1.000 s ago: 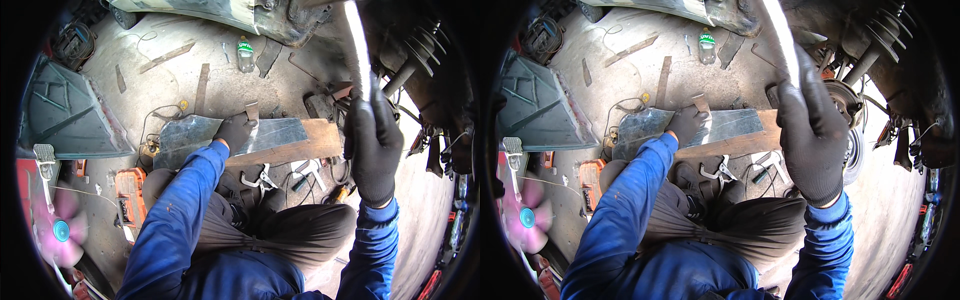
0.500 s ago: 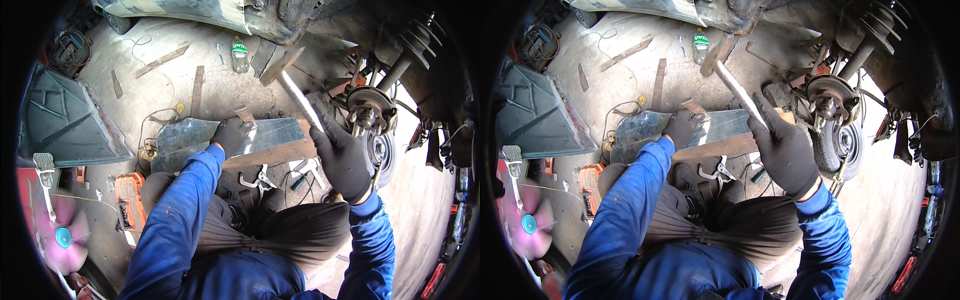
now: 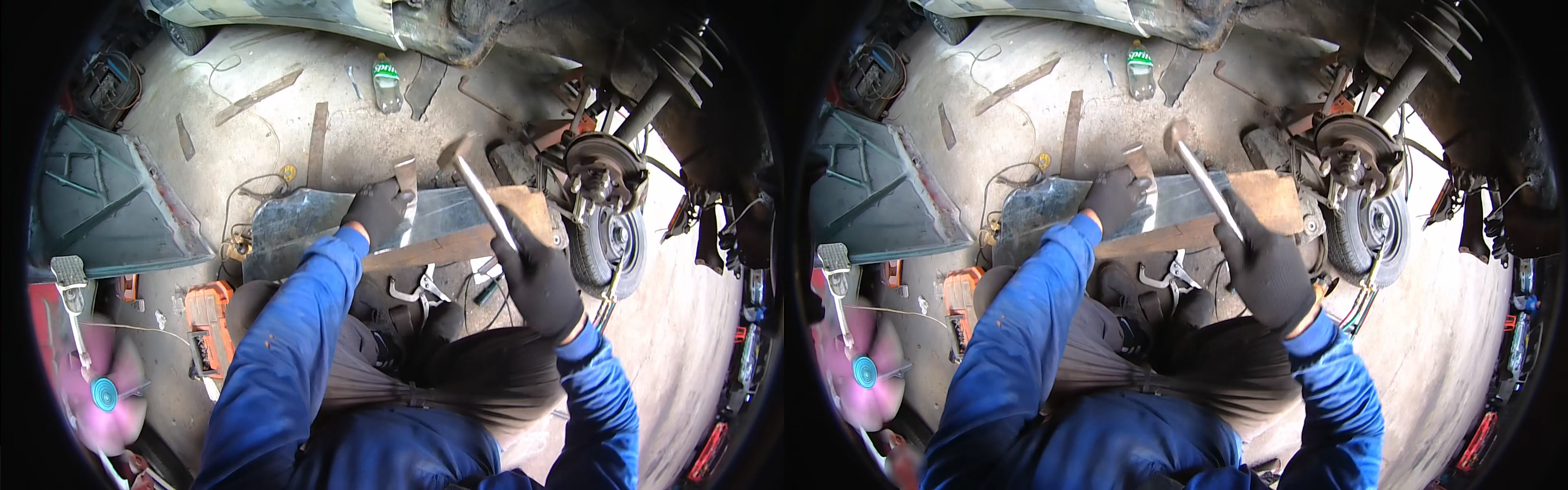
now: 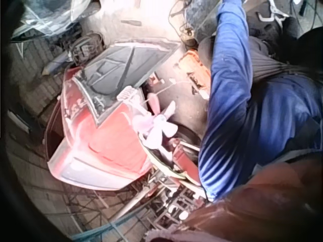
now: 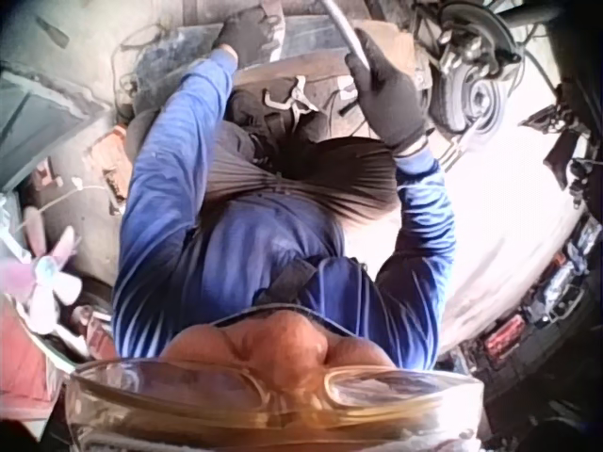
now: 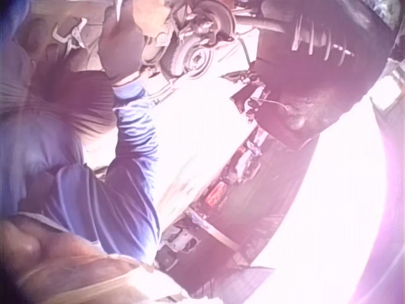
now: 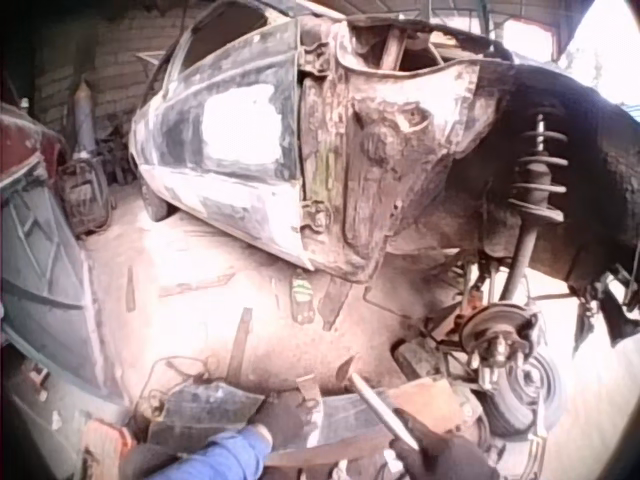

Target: The person sits on the floor and uses a hammer and metal file to shape a sheet of metal resting on a wooden block. They repeatedly strike and file the metal to refine its edges and surface.

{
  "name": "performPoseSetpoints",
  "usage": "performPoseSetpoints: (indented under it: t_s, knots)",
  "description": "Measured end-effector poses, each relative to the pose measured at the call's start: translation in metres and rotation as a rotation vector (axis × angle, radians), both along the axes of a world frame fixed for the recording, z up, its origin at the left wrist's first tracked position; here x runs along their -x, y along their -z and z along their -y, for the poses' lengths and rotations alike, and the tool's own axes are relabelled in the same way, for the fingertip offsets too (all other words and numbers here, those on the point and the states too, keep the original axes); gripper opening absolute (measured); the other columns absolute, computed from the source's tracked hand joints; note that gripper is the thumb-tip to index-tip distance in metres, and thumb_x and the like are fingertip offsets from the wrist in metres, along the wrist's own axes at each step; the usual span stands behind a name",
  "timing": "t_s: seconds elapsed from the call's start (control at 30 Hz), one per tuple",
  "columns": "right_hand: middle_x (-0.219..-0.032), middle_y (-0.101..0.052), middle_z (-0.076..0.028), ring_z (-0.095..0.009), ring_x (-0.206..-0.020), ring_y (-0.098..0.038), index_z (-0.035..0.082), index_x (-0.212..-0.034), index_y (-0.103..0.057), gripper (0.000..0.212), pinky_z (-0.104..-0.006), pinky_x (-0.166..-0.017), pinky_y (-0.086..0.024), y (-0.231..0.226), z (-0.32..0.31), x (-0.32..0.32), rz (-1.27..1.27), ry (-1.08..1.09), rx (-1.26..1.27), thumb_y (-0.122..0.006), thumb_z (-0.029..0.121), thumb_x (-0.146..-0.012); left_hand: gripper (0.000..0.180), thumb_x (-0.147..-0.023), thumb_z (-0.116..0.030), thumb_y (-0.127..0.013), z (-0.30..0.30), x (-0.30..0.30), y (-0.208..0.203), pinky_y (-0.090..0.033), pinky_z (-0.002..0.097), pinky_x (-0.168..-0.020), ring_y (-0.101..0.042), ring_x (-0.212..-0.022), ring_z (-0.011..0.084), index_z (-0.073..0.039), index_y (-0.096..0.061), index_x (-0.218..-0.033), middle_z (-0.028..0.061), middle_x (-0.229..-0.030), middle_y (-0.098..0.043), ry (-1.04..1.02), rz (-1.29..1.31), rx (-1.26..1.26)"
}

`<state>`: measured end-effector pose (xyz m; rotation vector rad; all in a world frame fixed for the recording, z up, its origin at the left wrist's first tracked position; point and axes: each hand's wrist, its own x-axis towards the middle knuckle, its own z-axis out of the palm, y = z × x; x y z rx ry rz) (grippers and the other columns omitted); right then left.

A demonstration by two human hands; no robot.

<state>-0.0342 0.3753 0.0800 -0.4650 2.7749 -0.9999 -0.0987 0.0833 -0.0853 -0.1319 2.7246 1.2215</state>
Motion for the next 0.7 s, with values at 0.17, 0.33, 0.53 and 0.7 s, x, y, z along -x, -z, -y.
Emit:
performPoseSetpoints:
  t_s: [0.17,0.33,0.53,0.7]
  knots:
    - [-0.094,-0.074,-0.033,-0.051,-0.09,-0.076,0.008,-0.158,-0.061,0.052,-0.0535,-0.074,-0.06,0.07,-0.012,-0.031,0.196,0.089,-0.152,-0.064,0.034,-0.113,0.039,-0.105,-0.037,-0.07,0.001,-0.006,-0.003,-0.057,0.0545,-0.099,-0.073,-0.111,0.0502,-0.002,-0.078,-0.12,0.0293,-0.118,-0.077,-0.028,-0.089,0.012]
    - [-0.099,-0.078,-0.03,-0.047,-0.095,-0.079,0.005,-0.158,-0.06,0.05,-0.0508,-0.085,-0.06,0.129,-0.023,-0.044,0.209,0.121,-0.084,-0.062,0.031,-0.115,0.04,-0.105,-0.036,-0.072,0.011,0.018,-0.006,-0.058,0.0524,-0.094,-0.074,-0.108,0.0489,0.002,-0.077,-0.117,0.0291,-0.114,-0.078,-0.095,-0.124,-0.026]
    - [-0.118,-0.077,-0.032,-0.048,-0.114,-0.076,0.006,-0.158,-0.06,0.05,-0.0497,-0.094,-0.059,0.124,-0.023,-0.044,0.219,0.065,0.054,-0.062,0.032,-0.115,0.042,-0.105,-0.036,-0.073,0.031,0.027,0.004,-0.057,0.0494,-0.102,-0.074,-0.118,0.0456,0.001,-0.078,-0.125,0.0292,-0.123,-0.078,0.001,0.013,0.091]
    - [-0.126,-0.075,-0.032,-0.05,-0.121,-0.072,0.005,-0.157,-0.06,0.051,-0.0493,-0.098,-0.059,0.114,-0.009,-0.048,0.343,0.037,0.054,-0.063,0.033,-0.115,0.04,-0.106,-0.035,-0.074,0.052,0.016,0.001,-0.057,0.0483,-0.098,-0.077,-0.11,0.0434,0.001,-0.079,-0.122,0.0275,-0.116,-0.08,-0.037,0.07,0.056]
